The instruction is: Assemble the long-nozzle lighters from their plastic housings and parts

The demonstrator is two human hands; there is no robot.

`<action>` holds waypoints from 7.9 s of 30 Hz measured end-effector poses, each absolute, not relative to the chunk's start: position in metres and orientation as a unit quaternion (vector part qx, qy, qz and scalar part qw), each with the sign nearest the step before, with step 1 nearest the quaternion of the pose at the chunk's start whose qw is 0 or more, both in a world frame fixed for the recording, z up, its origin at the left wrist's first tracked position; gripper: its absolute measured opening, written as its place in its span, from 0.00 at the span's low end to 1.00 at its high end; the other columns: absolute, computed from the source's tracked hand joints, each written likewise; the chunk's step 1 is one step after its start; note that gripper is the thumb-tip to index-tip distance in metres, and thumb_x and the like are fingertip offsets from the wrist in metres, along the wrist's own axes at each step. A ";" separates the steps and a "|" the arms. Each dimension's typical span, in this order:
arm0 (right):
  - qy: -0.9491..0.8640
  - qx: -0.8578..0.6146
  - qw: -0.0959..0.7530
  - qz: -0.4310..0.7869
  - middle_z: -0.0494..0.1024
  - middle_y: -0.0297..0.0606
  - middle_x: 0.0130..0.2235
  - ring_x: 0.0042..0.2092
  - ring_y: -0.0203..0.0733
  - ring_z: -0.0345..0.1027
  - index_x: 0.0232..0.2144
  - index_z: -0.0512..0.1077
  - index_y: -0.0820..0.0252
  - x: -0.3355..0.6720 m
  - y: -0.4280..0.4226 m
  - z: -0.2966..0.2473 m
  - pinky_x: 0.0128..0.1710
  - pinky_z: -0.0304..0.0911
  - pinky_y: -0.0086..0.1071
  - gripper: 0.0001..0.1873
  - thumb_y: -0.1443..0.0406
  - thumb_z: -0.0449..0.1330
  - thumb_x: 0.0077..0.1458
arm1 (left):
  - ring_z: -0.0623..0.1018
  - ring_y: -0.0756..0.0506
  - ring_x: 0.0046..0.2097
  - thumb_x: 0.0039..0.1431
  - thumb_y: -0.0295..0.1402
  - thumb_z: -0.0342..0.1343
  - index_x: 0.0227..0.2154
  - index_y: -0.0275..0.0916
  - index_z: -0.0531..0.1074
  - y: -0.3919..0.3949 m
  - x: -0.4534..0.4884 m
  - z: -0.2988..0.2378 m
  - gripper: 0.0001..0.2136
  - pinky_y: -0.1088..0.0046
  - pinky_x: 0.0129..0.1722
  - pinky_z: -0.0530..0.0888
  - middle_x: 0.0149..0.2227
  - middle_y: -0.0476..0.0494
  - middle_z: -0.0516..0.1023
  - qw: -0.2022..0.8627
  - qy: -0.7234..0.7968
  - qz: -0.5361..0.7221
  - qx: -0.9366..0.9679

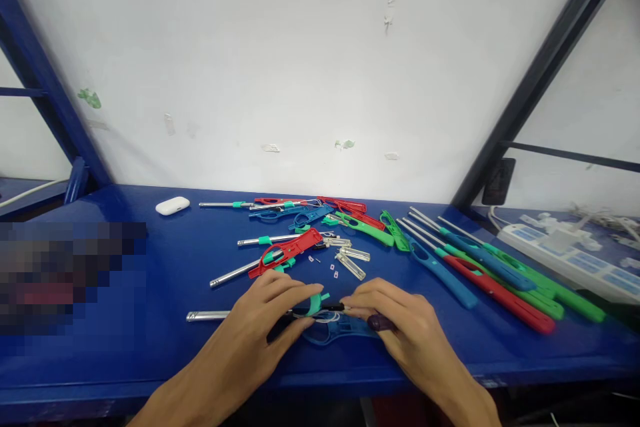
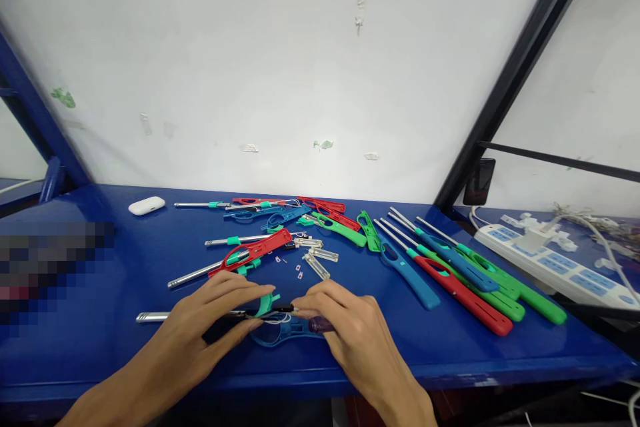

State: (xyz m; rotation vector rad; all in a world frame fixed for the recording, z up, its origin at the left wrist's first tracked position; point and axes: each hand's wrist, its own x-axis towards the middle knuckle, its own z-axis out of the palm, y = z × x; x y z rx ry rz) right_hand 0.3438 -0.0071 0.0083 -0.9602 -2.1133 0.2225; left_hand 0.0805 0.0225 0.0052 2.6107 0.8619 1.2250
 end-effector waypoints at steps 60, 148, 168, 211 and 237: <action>-0.811 -0.416 0.388 0.138 0.82 0.30 0.42 0.41 0.37 0.78 0.46 0.74 0.52 0.343 -0.005 0.004 0.41 0.65 0.28 0.13 0.75 0.59 0.68 | 0.84 0.46 0.46 0.70 0.31 0.57 0.35 0.44 0.74 0.016 0.095 0.017 0.05 0.71 0.45 0.78 0.45 0.48 0.84 0.140 0.381 0.451 0.794; -0.773 -0.444 0.411 0.193 0.84 0.32 0.35 0.33 0.39 0.78 0.38 0.80 0.53 0.340 -0.007 0.013 0.38 0.72 0.29 0.03 0.67 0.66 0.65 | 0.85 0.48 0.39 0.70 0.26 0.54 0.40 0.43 0.81 0.026 0.096 0.015 0.10 0.77 0.39 0.79 0.37 0.50 0.85 0.104 0.370 0.459 0.801; -0.800 -0.381 0.415 0.207 0.86 0.32 0.39 0.40 0.38 0.81 0.41 0.80 0.53 0.350 -0.010 0.005 0.41 0.72 0.26 0.18 0.80 0.60 0.62 | 0.76 0.43 0.52 0.71 0.38 0.58 0.43 0.50 0.80 -0.015 0.013 -0.012 0.06 0.72 0.52 0.75 0.50 0.47 0.76 -0.016 0.415 0.392 0.821; -0.824 -0.391 0.382 0.149 0.87 0.31 0.45 0.45 0.36 0.83 0.47 0.81 0.55 0.340 -0.019 0.000 0.46 0.73 0.24 0.21 0.80 0.55 0.65 | 0.76 0.43 0.44 0.61 0.11 0.41 0.46 0.46 0.76 0.023 0.040 -0.001 0.26 0.65 0.46 0.72 0.44 0.46 0.77 0.024 0.381 0.223 0.897; -0.800 -0.407 0.367 0.245 0.87 0.30 0.45 0.45 0.37 0.82 0.47 0.83 0.51 0.344 -0.018 0.004 0.49 0.74 0.26 0.22 0.79 0.58 0.65 | 0.85 0.43 0.41 0.72 0.27 0.48 0.43 0.45 0.83 0.022 0.042 0.021 0.17 0.67 0.41 0.81 0.43 0.45 0.86 0.018 0.344 0.269 0.899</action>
